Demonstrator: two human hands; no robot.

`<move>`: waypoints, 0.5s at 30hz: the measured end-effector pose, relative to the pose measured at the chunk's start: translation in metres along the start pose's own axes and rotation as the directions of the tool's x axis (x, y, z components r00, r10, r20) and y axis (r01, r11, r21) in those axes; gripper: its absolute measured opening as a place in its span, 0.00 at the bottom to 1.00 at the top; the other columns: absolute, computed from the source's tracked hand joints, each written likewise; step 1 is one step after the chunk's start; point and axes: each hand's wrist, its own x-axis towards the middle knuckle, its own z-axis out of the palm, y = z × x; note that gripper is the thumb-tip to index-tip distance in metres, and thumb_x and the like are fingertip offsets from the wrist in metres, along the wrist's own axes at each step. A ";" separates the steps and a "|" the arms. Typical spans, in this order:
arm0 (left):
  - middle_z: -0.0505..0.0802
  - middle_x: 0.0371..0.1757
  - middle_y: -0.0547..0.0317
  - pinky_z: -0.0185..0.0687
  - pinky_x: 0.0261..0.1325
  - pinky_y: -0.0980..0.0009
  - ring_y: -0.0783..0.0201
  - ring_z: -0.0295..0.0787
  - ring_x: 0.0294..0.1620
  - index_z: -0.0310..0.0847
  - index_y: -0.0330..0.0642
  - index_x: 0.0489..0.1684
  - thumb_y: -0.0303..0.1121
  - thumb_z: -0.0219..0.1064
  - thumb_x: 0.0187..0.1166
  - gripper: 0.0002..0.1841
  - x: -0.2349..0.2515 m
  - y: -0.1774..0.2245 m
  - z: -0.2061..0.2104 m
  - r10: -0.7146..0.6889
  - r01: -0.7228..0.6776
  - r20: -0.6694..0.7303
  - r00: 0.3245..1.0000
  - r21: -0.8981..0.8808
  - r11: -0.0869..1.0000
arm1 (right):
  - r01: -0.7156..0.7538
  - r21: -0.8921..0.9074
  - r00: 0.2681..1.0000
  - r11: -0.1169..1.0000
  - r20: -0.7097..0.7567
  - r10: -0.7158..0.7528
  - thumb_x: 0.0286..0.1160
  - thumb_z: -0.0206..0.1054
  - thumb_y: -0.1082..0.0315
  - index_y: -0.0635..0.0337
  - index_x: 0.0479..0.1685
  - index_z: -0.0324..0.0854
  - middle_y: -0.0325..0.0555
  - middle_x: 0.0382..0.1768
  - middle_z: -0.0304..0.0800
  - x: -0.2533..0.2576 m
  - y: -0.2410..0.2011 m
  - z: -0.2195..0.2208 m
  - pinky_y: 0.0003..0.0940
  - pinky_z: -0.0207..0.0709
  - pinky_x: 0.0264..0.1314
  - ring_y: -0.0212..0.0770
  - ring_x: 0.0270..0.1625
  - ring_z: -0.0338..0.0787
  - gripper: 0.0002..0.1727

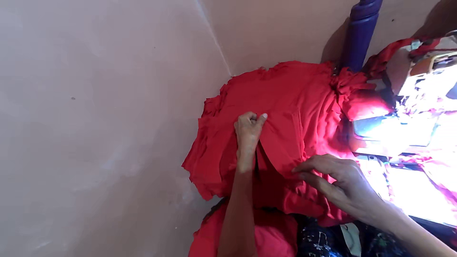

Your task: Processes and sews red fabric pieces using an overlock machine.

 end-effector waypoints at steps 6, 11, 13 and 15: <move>0.82 0.25 0.55 0.70 0.28 0.65 0.63 0.74 0.22 0.82 0.37 0.40 0.41 0.70 0.82 0.14 -0.021 0.026 -0.001 0.200 -0.213 -0.235 0.951 -0.029 0.977 | -0.035 0.046 0.988 0.998 -0.149 0.041 0.81 0.63 0.66 0.58 0.39 0.89 0.28 0.35 0.91 0.024 -0.001 -0.016 0.11 0.80 0.49 0.13 0.42 0.86 0.10; 0.91 0.36 0.49 0.76 0.48 0.56 0.59 0.83 0.36 0.88 0.31 0.45 0.36 0.72 0.79 0.13 0.028 0.020 0.000 0.025 -0.046 -0.220 0.975 -0.091 0.995 | -0.071 0.013 0.981 0.997 -0.182 0.073 0.82 0.62 0.66 0.59 0.42 0.89 0.30 0.36 0.91 0.037 0.000 -0.024 0.12 0.81 0.48 0.15 0.41 0.87 0.10; 0.89 0.34 0.53 0.78 0.47 0.61 0.64 0.82 0.34 0.85 0.31 0.48 0.35 0.69 0.81 0.13 0.041 0.012 0.005 -0.033 -0.024 -0.209 0.977 -0.263 0.964 | -0.067 0.018 0.980 0.998 -0.189 0.069 0.83 0.61 0.66 0.59 0.42 0.88 0.31 0.36 0.90 0.039 0.002 -0.023 0.13 0.81 0.48 0.16 0.40 0.87 0.10; 0.86 0.31 0.60 0.80 0.42 0.71 0.72 0.81 0.31 0.81 0.33 0.50 0.32 0.66 0.84 0.10 0.036 0.021 0.006 -0.040 -0.051 -0.191 0.981 -0.450 0.892 | -0.047 0.038 0.982 0.998 -0.183 0.053 0.83 0.61 0.67 0.59 0.41 0.87 0.31 0.35 0.90 0.038 0.001 -0.024 0.12 0.80 0.48 0.15 0.40 0.86 0.10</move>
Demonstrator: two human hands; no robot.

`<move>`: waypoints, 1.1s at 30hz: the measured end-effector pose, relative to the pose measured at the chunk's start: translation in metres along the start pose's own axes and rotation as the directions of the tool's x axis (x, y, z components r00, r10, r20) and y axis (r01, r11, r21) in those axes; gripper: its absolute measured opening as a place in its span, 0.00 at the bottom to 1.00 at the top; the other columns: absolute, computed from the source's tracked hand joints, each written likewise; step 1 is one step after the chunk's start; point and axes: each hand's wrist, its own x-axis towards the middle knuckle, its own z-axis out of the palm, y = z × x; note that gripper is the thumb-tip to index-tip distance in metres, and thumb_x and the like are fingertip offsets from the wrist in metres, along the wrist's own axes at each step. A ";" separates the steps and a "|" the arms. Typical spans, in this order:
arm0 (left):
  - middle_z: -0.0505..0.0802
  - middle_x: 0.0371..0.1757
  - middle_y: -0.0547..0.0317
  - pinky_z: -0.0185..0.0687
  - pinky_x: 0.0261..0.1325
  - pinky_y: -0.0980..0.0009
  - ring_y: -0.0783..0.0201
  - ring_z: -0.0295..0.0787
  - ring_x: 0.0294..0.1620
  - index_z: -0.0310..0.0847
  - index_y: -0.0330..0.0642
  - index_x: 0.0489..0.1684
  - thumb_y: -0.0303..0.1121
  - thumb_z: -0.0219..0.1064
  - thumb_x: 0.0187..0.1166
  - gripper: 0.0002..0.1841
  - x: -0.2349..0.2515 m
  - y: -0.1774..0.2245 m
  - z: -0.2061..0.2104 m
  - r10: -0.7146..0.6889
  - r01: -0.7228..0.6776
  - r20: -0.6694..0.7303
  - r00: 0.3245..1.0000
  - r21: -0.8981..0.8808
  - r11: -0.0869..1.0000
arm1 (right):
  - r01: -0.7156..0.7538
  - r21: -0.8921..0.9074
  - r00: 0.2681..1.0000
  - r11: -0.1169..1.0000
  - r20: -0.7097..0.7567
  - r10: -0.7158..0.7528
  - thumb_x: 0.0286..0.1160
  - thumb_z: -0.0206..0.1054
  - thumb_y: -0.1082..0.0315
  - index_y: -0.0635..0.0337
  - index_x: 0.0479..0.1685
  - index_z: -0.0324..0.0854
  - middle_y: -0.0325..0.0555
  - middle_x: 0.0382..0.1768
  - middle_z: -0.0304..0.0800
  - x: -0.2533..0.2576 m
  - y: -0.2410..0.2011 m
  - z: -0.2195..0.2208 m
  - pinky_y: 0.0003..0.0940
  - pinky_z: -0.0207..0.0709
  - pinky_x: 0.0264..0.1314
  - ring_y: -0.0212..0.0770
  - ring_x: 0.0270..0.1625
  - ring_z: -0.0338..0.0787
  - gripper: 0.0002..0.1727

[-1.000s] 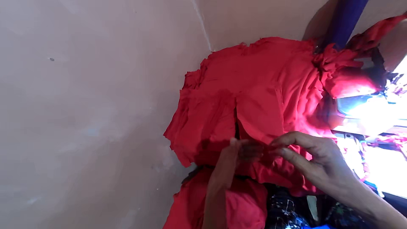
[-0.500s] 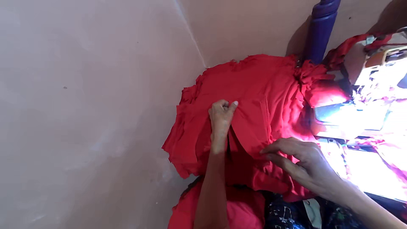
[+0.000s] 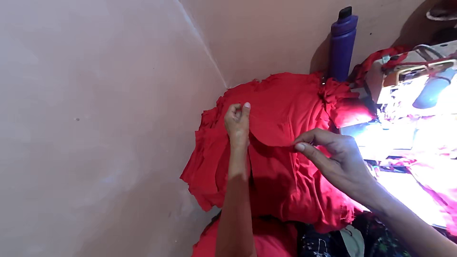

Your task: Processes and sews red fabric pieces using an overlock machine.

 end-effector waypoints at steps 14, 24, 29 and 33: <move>0.92 0.35 0.70 0.83 0.40 0.83 0.81 0.86 0.34 0.87 0.40 0.48 0.22 0.58 0.84 0.10 -0.118 0.025 0.011 0.147 0.055 0.460 0.876 -0.398 0.916 | -0.238 0.114 0.958 0.965 -0.136 0.252 0.75 0.70 0.69 0.55 0.38 0.83 0.23 0.18 0.78 -0.012 0.000 -0.012 0.09 0.68 0.22 0.15 0.19 0.74 0.02; 0.95 0.35 0.68 0.88 0.47 0.81 0.81 0.90 0.37 0.90 0.35 0.43 0.20 0.69 0.75 0.06 -0.135 0.027 0.022 0.149 0.013 0.443 0.884 -0.342 0.939 | -0.365 0.179 0.911 0.914 -0.133 0.390 0.75 0.70 0.67 0.50 0.40 0.75 0.22 0.11 0.72 -0.029 0.008 -0.019 0.11 0.65 0.19 0.16 0.14 0.70 0.06; 0.93 0.32 0.67 0.84 0.43 0.84 0.83 0.87 0.34 0.90 0.34 0.37 0.23 0.67 0.78 0.05 -0.131 0.026 0.034 0.225 -0.105 0.543 0.809 -0.244 0.964 | -0.529 0.302 0.847 0.793 0.129 0.515 0.75 0.70 0.67 0.48 0.49 0.80 0.20 0.16 0.82 -0.054 0.012 -0.048 0.11 0.76 0.26 0.15 0.19 0.80 0.08; 0.93 0.35 0.65 0.85 0.44 0.82 0.80 0.88 0.36 0.92 0.35 0.38 0.25 0.68 0.78 0.06 -0.124 0.029 0.052 0.261 -0.138 0.603 0.754 -0.243 0.960 | -0.573 0.362 0.816 0.735 0.160 0.556 0.72 0.73 0.67 0.51 0.45 0.83 0.21 0.23 0.88 -0.078 0.018 -0.065 0.12 0.79 0.30 0.16 0.24 0.84 0.07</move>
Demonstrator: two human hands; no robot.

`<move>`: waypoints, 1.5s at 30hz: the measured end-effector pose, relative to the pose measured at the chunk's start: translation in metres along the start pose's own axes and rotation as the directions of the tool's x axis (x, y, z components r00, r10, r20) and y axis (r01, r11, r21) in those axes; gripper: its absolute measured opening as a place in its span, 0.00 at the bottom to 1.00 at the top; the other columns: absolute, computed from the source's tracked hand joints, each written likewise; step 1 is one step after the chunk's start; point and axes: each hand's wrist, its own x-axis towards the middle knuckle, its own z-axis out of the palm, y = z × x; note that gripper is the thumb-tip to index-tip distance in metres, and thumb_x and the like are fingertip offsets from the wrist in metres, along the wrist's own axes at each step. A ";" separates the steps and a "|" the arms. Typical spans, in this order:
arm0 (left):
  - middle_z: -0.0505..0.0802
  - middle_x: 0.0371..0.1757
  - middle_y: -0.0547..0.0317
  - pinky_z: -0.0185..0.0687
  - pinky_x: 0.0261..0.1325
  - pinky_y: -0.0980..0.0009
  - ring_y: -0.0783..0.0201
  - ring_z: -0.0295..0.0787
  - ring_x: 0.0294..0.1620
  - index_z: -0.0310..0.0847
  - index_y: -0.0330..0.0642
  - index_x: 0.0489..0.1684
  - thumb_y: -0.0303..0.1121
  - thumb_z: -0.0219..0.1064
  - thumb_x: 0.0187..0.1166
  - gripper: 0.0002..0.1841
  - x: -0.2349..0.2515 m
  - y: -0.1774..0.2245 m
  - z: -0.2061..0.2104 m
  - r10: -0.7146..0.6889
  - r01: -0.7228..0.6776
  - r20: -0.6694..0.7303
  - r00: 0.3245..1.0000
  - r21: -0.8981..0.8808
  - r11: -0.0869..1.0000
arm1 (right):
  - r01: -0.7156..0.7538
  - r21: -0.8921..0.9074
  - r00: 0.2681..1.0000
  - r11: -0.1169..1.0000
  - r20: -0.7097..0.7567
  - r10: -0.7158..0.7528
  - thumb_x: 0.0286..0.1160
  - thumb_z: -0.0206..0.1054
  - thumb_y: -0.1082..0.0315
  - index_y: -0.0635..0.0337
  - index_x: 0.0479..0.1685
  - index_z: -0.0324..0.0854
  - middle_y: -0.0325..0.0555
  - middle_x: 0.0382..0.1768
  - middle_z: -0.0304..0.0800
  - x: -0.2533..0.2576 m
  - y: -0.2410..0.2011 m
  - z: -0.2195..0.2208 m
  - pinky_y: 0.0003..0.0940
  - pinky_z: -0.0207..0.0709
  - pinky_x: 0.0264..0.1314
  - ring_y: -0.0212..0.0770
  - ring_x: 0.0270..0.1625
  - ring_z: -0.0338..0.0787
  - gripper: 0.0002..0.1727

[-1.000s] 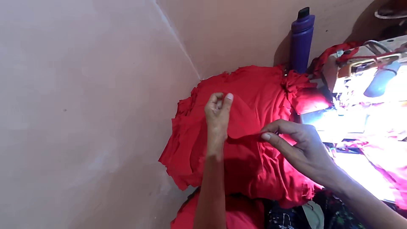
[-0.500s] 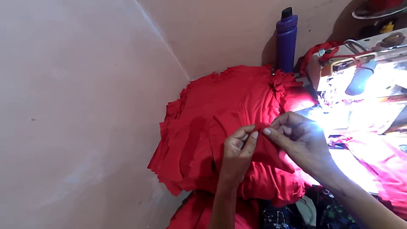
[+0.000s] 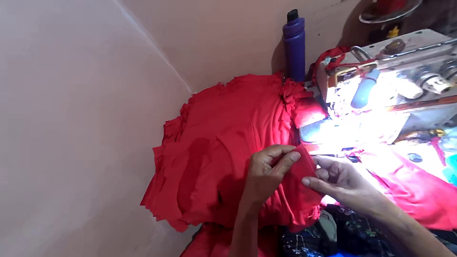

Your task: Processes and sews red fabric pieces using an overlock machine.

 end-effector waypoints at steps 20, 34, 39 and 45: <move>0.92 0.41 0.47 0.78 0.48 0.51 0.48 0.88 0.46 0.93 0.38 0.32 0.30 0.75 0.69 0.05 0.061 -0.064 0.122 0.241 -0.067 -0.169 0.956 0.673 0.737 | -0.171 -0.352 0.813 0.920 -0.578 -0.070 0.76 0.67 0.62 0.64 0.43 0.88 0.34 0.31 0.92 -0.023 0.063 -0.036 0.19 0.86 0.40 0.20 0.32 0.90 0.13; 0.96 0.52 0.49 0.80 0.68 0.54 0.50 0.92 0.58 0.95 0.39 0.48 0.29 0.71 0.71 0.11 0.044 -0.060 0.149 0.201 0.009 -0.201 0.959 0.727 0.686 | 0.034 -0.302 0.700 0.953 -0.673 -0.238 0.73 0.67 0.72 0.71 0.48 0.83 0.31 0.31 0.92 -0.009 0.057 -0.042 0.17 0.89 0.33 0.20 0.29 0.91 0.11; 0.88 0.70 0.41 0.67 0.78 0.44 0.45 0.80 0.74 0.81 0.36 0.73 0.39 0.73 0.75 0.27 0.070 -0.054 0.125 -0.126 0.120 -0.036 0.991 0.632 0.766 | -0.084 -0.577 0.690 0.812 -0.622 -0.371 0.76 0.64 0.69 0.70 0.39 0.90 0.39 0.26 0.90 0.012 0.056 -0.058 0.15 0.81 0.34 0.18 0.26 0.85 0.12; 0.89 0.64 0.42 0.78 0.66 0.43 0.44 0.86 0.66 0.78 0.39 0.70 0.38 0.59 0.90 0.17 0.131 -0.074 0.100 -0.218 0.132 0.058 0.974 0.638 0.759 | -0.196 -0.691 0.740 0.695 -0.570 -0.357 0.79 0.62 0.63 0.69 0.39 0.91 0.48 0.24 0.90 0.012 0.050 -0.061 0.30 0.84 0.34 0.34 0.25 0.88 0.17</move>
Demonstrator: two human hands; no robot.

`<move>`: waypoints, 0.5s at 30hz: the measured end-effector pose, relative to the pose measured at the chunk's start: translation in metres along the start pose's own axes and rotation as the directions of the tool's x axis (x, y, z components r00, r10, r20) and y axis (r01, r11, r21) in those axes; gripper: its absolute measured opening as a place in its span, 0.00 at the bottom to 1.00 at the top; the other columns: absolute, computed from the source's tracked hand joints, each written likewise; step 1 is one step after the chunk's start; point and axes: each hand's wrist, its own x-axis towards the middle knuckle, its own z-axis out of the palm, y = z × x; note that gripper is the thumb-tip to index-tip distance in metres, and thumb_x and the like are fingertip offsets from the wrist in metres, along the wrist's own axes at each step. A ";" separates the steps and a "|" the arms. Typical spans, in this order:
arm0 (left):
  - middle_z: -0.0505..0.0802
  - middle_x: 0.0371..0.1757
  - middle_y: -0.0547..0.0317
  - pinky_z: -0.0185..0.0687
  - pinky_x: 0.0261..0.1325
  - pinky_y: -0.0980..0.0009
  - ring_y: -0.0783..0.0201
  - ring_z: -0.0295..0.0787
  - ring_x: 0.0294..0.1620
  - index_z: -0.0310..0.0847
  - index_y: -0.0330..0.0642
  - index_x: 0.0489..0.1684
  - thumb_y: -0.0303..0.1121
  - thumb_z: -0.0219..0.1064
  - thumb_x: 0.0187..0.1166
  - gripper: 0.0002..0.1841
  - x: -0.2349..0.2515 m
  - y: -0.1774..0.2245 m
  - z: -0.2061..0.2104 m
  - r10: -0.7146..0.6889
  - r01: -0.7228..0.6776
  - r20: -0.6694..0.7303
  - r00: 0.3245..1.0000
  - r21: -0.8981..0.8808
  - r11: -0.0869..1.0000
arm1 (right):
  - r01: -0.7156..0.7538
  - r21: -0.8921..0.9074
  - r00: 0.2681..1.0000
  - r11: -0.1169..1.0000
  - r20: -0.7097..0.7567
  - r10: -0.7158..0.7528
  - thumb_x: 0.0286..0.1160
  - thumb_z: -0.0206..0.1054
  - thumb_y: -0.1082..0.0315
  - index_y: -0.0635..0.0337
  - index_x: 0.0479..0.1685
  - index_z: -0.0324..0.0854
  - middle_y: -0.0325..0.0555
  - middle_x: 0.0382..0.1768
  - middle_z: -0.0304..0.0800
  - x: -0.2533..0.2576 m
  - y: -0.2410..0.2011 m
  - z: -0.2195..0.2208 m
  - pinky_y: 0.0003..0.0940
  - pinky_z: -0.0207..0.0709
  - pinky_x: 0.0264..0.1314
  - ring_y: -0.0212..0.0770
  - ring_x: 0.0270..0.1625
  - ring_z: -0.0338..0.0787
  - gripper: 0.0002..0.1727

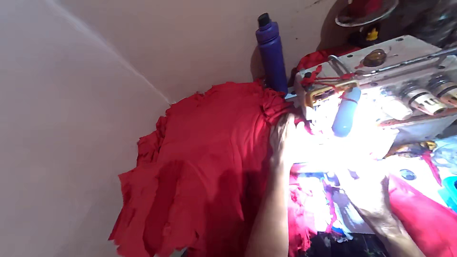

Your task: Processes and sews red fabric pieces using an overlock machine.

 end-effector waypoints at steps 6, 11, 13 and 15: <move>0.85 0.72 0.35 0.70 0.79 0.49 0.44 0.81 0.75 0.77 0.28 0.74 0.27 0.55 0.89 0.19 0.020 -0.044 -0.006 0.026 -0.054 -0.071 0.997 -0.424 0.904 | 0.127 0.185 0.981 0.974 0.124 -0.151 0.81 0.61 0.66 0.71 0.47 0.91 0.49 0.33 0.93 -0.029 -0.015 -0.010 0.15 0.81 0.38 0.21 0.31 0.86 0.17; 0.91 0.63 0.44 0.84 0.66 0.58 0.55 0.90 0.62 0.85 0.32 0.64 0.27 0.60 0.85 0.15 -0.107 -0.029 -0.043 0.048 -0.188 -0.290 0.956 -0.478 0.858 | 0.180 0.212 0.892 0.961 0.376 -0.250 0.83 0.59 0.68 0.73 0.48 0.91 0.59 0.34 0.95 -0.071 -0.051 -0.006 0.33 0.85 0.40 0.42 0.32 0.93 0.18; 0.95 0.51 0.48 0.88 0.60 0.65 0.62 0.93 0.53 0.90 0.29 0.50 0.22 0.65 0.78 0.10 -0.156 -0.043 -0.053 0.089 -0.277 -0.376 0.922 -0.482 0.831 | 0.240 0.255 0.834 0.937 0.439 -0.334 0.82 0.59 0.69 0.72 0.48 0.91 0.59 0.36 0.96 -0.084 -0.063 0.000 0.37 0.86 0.41 0.46 0.33 0.95 0.17; 0.95 0.43 0.49 0.90 0.55 0.71 0.67 0.94 0.45 0.90 0.26 0.43 0.19 0.65 0.75 0.08 -0.202 -0.062 -0.069 0.090 -0.338 -0.464 0.882 -0.487 0.806 | 0.319 0.297 0.759 0.900 0.489 -0.431 0.82 0.59 0.68 0.69 0.47 0.92 0.57 0.36 0.96 -0.091 -0.073 0.007 0.41 0.87 0.42 0.49 0.35 0.96 0.16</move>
